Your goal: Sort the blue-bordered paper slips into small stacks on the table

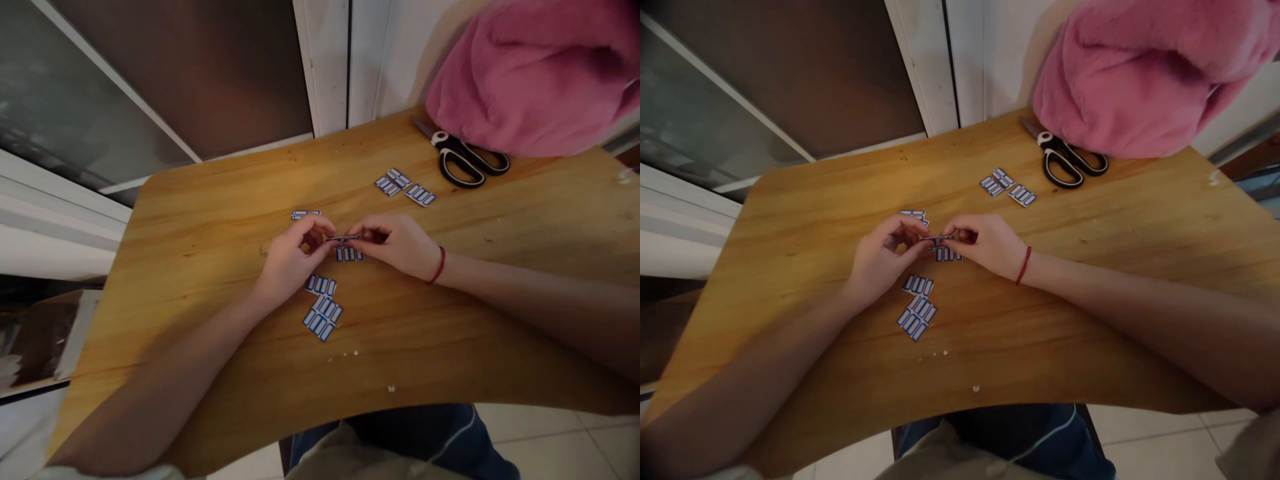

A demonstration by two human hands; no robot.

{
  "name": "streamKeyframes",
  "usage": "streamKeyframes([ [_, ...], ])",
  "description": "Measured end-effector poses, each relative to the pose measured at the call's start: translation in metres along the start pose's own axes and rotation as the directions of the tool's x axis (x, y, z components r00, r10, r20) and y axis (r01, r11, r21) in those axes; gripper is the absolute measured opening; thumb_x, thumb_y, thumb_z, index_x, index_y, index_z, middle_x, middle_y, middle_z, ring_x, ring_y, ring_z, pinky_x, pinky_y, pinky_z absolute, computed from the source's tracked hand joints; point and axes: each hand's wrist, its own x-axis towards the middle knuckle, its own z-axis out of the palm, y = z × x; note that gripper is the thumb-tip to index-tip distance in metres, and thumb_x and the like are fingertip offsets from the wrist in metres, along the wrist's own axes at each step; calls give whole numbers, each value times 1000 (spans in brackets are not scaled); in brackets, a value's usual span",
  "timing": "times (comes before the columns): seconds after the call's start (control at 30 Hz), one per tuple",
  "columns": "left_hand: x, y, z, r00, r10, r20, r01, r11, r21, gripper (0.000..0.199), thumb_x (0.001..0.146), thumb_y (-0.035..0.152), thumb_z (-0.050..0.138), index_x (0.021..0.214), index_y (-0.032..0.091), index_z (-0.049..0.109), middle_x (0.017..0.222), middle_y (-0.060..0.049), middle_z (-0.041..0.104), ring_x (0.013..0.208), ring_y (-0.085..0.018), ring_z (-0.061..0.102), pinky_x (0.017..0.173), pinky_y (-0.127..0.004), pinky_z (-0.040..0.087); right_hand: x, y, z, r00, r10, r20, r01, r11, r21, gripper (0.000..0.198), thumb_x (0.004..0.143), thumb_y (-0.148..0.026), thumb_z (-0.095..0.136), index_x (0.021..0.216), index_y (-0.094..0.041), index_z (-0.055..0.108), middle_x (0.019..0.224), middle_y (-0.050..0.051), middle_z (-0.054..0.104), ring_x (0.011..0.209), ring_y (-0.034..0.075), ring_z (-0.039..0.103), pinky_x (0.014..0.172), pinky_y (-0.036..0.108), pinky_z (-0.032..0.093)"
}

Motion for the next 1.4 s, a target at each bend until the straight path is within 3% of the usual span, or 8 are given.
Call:
streamKeyframes([
  [0.17,-1,-1,1,996,89,31,-92,989,113,11,81,13,65,87,20,59,77,3,57,65,-7,51,60,-19,43,-1,1,1,1000,-1,4,2,991,-130,10,80,-23,62,83,-16,69,59,-4,51,54,8,43,54,23,32],
  [0.43,0,-12,7,990,-16,143,20,999,-27,22,80,13,64,98,20,54,81,2,57,65,-9,52,59,-21,44,-1,1,2,995,41,87,-16,963,-269,17,81,-30,63,92,-19,67,67,-2,60,57,9,48,55,23,31],
  [0.8,3,-10,2,973,-60,223,89,989,-121,24,81,19,61,103,21,50,83,0,55,70,-11,53,62,-24,44,0,3,2,998,20,55,-10,982,-187,15,83,-30,60,88,-18,66,67,-1,60,58,10,47,56,23,32],
  [0.9,9,-3,-14,972,-81,221,89,996,-27,24,79,23,65,98,20,51,85,1,53,68,-10,49,61,-23,41,0,3,2,1000,7,28,-4,993,-116,15,83,-30,59,84,-16,65,66,-1,59,58,10,48,56,23,33],
  [0.97,14,5,-27,937,-99,336,70,993,95,22,75,27,70,89,20,54,82,1,51,70,-11,47,63,-23,40,1,4,2,1000,2,4,-2,998,-59,15,83,-30,59,83,-15,63,65,-1,57,58,10,47,55,23,34],
  [1.07,14,15,-43,785,-132,606,-3,976,217,24,70,31,75,84,20,58,85,1,53,80,-15,48,71,-25,40,2,6,3,999,-2,-32,2,1000,-5,16,82,-31,60,82,-15,61,63,-2,55,56,9,45,54,23,34],
  [1.13,12,19,-47,709,-152,689,-38,967,252,22,72,31,73,86,21,60,91,0,54,84,-16,49,74,-26,40,2,7,3,999,-7,-39,7,1000,14,16,82,-31,60,81,-15,61,63,-2,54,57,9,45,54,23,34],
  [1.4,11,24,-43,671,-202,713,35,969,243,8,76,20,63,77,19,55,72,3,52,65,-12,47,58,-22,37,3,6,4,999,-2,-37,3,999,48,17,81,-32,60,79,-15,60,63,-2,53,56,8,44,53,23,34],
])
